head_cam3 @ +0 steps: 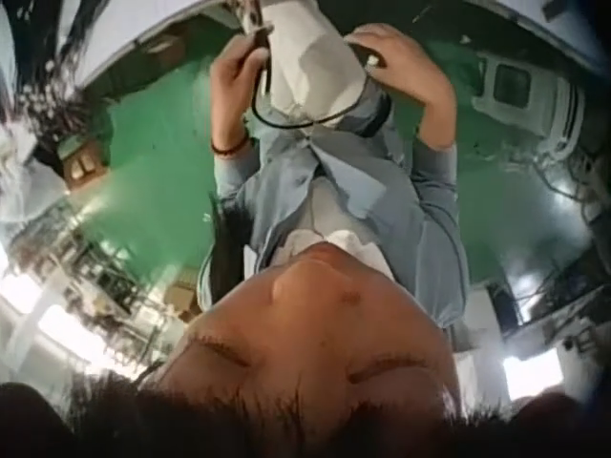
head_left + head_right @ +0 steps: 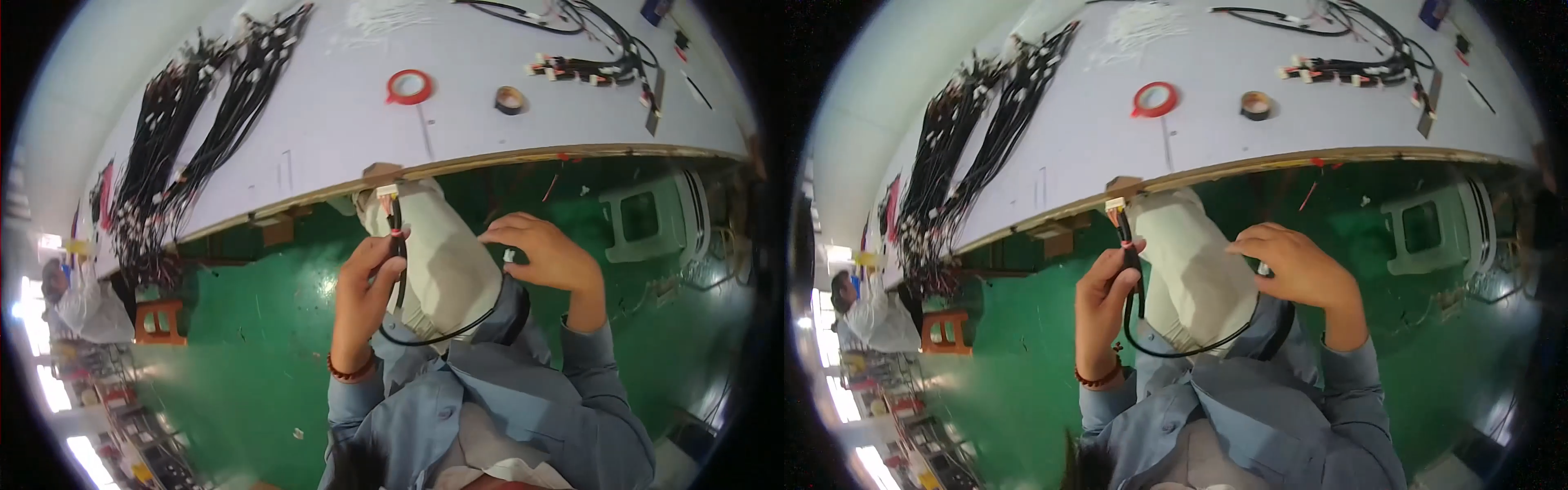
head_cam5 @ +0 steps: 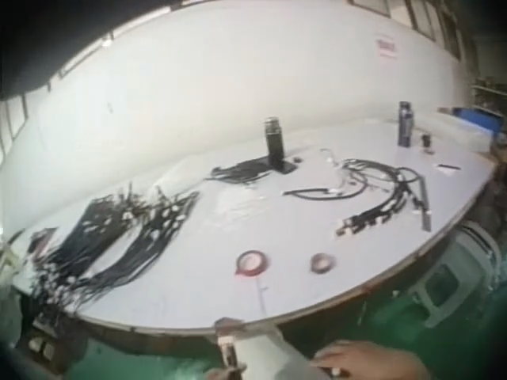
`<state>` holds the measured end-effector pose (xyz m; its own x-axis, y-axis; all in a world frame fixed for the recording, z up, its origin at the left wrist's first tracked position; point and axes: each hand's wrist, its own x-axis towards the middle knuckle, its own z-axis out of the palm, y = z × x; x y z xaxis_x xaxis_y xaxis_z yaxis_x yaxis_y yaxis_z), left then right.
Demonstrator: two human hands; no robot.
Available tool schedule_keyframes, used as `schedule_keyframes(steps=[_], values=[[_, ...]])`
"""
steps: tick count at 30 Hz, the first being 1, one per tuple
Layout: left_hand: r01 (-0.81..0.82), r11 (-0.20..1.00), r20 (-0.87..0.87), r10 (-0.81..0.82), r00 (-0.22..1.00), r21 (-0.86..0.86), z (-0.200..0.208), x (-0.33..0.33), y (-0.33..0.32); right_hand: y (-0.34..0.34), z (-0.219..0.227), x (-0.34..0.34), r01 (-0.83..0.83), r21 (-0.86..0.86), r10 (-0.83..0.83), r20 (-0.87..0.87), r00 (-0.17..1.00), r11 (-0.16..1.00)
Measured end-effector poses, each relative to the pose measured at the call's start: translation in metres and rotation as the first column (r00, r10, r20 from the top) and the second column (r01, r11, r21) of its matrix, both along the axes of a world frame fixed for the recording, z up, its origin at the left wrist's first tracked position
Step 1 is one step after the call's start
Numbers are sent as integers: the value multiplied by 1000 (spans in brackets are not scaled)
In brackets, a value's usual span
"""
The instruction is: Taping the ends of electrical wire harnesses on a factory assembly table.
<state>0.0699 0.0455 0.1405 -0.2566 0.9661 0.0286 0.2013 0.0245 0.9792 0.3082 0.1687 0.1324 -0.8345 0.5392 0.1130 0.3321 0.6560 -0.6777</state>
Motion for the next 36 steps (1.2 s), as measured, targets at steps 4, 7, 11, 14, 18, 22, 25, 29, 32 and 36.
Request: schedule_keyframes(steps=[4, 7, 11, 14, 18, 22, 25, 29, 32, 36], values=[[-50, 996, -51, 54, 997, 67, -12, -9, -17, -4, 12, -29, -184, -238, 148, -159, 976, 954], [-36, 998, -71, 39, 997, 46, -10, -5, -21, -17, 11, -54, -83, -395, -48, -310, 950, 915], [9, 999, -95, -5, 995, 35, -10, 0, -22, -29, 8, -81, -88, -697, -296, -410, 863, 712], [-13, 1000, -91, 14, 996, 7, -12, -1, -23, -32, 5, -89, -104, -729, -321, -419, 849, 676], [34, 999, -109, -31, 994, 32, -17, 0, -20, -37, -6, -96, -129, -720, -349, -476, 807, 682], [18, 999, -95, -15, 995, 36, -18, 1, -16, -34, -10, -95, -113, -731, -361, -458, 812, 672], [25, 995, -88, -17, 996, 94, -22, 2, -16, -33, -13, -93, -140, -754, -371, -465, 804, 642], [15, 994, -14, -13, 1000, 112, -28, 3, -16, -33, -10, -93, -134, -774, -379, -445, 811, 619], [10, 993, 24, -13, 1000, 114, -27, 3, -17, -30, 0, -92, -160, -818, -409, -433, 803, 552], [51, 992, -62, -44, 997, 112, -23, 3, -17, -20, 2, -87, -223, -802, -355, -470, 809, 554]])
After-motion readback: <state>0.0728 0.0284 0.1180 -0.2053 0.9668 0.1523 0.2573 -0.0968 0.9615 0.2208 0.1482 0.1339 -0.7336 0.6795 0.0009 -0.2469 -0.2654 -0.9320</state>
